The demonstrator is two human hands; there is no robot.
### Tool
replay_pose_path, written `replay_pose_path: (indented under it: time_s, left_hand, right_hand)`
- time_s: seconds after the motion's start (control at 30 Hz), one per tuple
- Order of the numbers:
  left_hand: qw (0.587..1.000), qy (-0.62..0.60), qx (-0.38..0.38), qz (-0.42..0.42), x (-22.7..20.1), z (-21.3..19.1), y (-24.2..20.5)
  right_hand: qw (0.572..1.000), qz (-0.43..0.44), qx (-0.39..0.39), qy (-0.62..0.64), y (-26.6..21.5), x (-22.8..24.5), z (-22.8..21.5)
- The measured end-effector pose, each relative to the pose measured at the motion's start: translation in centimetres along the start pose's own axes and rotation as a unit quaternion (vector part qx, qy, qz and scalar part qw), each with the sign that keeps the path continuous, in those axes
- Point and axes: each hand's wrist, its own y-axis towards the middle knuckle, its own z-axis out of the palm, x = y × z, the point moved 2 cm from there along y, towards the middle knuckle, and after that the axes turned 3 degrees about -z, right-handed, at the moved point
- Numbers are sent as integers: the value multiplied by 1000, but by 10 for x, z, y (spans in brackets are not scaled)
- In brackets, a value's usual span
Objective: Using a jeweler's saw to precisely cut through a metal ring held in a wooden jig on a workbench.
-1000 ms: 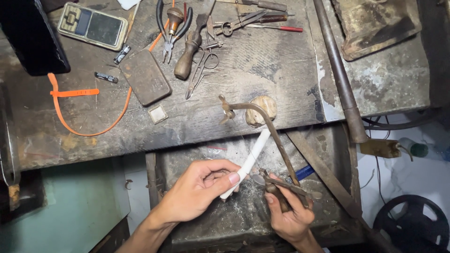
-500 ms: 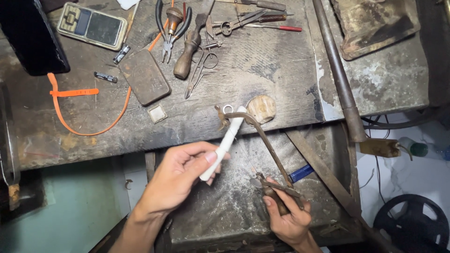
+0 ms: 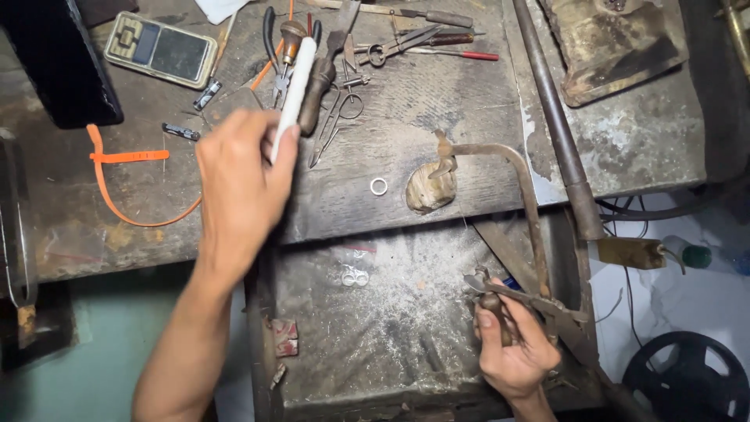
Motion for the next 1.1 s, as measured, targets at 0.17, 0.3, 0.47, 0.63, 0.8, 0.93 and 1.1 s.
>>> replay_pose_path:
  time_s: [0.17, 0.3, 0.47, 0.63, 0.8, 0.93, 1.1]
  left_hand:
    - [997, 66, -2, 26, 11, 14, 24]
    - [995, 16, -31, 89, -22, 11, 12]
    - [984, -90, 111, 108, -45, 44, -26]
    - [973, -181, 100, 98, -59, 61, -34]
    - [958, -274, 63, 61, -80, 79, -34]
    - [957, -278, 52, 69, -88, 83, -29]
    - [958, -280, 37, 56, -98, 74, -33]
  right_hand:
    - [998, 46, -26, -38, 3, 14, 1]
    - [995, 71, -31, -63, 2, 13, -4]
    - [999, 31, -31, -29, 5, 5, -6]
    - [996, 80, -27, -16, 15, 19, 0]
    - [988, 90, 40, 119, 7, 4, 4]
    - [982, 80, 99, 142, 17, 14, 15]
    - [940, 246, 89, 219, 32, 49, 32]
